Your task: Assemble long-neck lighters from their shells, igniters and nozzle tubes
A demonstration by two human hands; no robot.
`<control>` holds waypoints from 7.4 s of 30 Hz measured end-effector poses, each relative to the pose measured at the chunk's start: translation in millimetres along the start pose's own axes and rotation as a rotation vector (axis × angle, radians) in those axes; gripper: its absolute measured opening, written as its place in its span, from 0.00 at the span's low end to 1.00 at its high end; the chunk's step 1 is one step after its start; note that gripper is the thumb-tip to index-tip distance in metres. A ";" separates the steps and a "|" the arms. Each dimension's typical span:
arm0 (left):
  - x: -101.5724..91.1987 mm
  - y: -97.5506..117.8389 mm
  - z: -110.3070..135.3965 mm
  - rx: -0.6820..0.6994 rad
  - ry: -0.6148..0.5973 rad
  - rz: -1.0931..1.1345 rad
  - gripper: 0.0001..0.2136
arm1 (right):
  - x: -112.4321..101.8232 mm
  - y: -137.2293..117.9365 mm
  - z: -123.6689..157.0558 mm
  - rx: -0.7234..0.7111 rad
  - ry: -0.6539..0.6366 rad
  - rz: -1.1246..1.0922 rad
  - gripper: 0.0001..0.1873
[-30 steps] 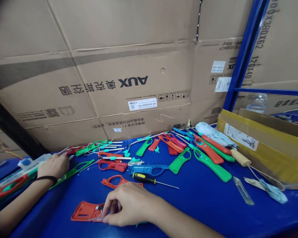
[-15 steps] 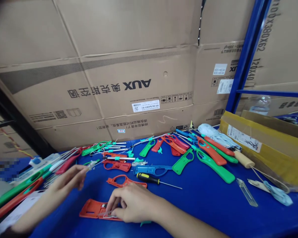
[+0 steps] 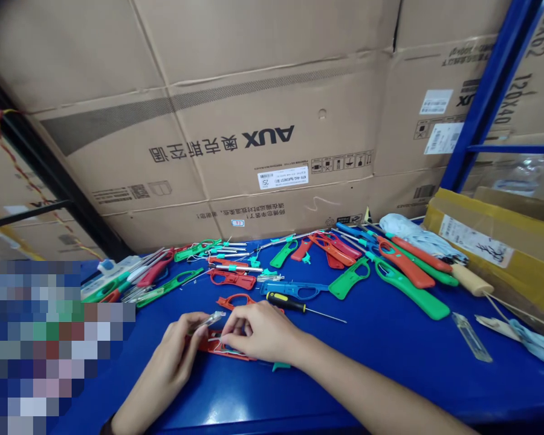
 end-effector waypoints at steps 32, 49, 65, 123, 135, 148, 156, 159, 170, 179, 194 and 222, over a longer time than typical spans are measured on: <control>-8.1 16.2 -3.4 0.120 0.020 -0.072 0.11 | 0.7 1.7 -2.8 0.042 0.111 -0.136 0.06; -6.4 16.6 -2.9 0.098 0.008 -0.091 0.11 | -0.8 -0.7 -1.5 0.043 0.073 -0.077 0.06; -5.4 15.2 -2.8 0.075 -0.024 -0.078 0.11 | 0.6 0.7 -0.6 0.041 0.091 -0.039 0.06; -4.8 21.7 -2.0 0.225 -0.022 -0.167 0.08 | -5.6 -8.2 0.8 -0.030 0.124 -0.049 0.07; -6.7 25.1 -1.9 0.260 -0.018 -0.144 0.09 | -3.7 -8.6 3.4 -0.045 0.138 -0.091 0.08; -7.4 28.2 0.7 0.296 -0.050 -0.124 0.08 | -6.3 -11.3 4.2 -0.115 0.132 0.020 0.07; -16.7 16.9 -4.1 0.258 -0.094 -0.132 0.06 | -14.1 -6.8 0.0 -0.037 0.168 0.073 0.08; -18.1 12.1 -11.4 0.206 -0.157 -0.065 0.06 | -15.6 -5.8 -0.4 -0.007 0.193 0.130 0.07; -21.4 -9.9 -22.1 0.114 -0.351 -0.061 0.08 | -18.2 -10.8 2.0 -0.042 0.196 0.185 0.06; -26.4 -9.0 -18.4 0.204 -0.222 -0.135 0.11 | -13.7 -11.6 3.9 -0.056 0.191 0.202 0.06; -24.5 6.5 -5.0 0.526 -0.168 -0.355 0.11 | -10.9 -13.4 4.9 -0.076 0.091 0.321 0.06; -26.1 18.1 -7.6 0.631 -0.307 -0.561 0.14 | -5.7 -2.4 2.9 -0.061 0.043 0.327 0.07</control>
Point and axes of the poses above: each hand's wrist, its own z-axis away from the middle knuckle, its own x-axis out of the palm, y = z × x, the point moved 4 cm from there along -z, towards the middle knuckle, and after that the axes turned 9 degrees about z, right-handed, at the moved point
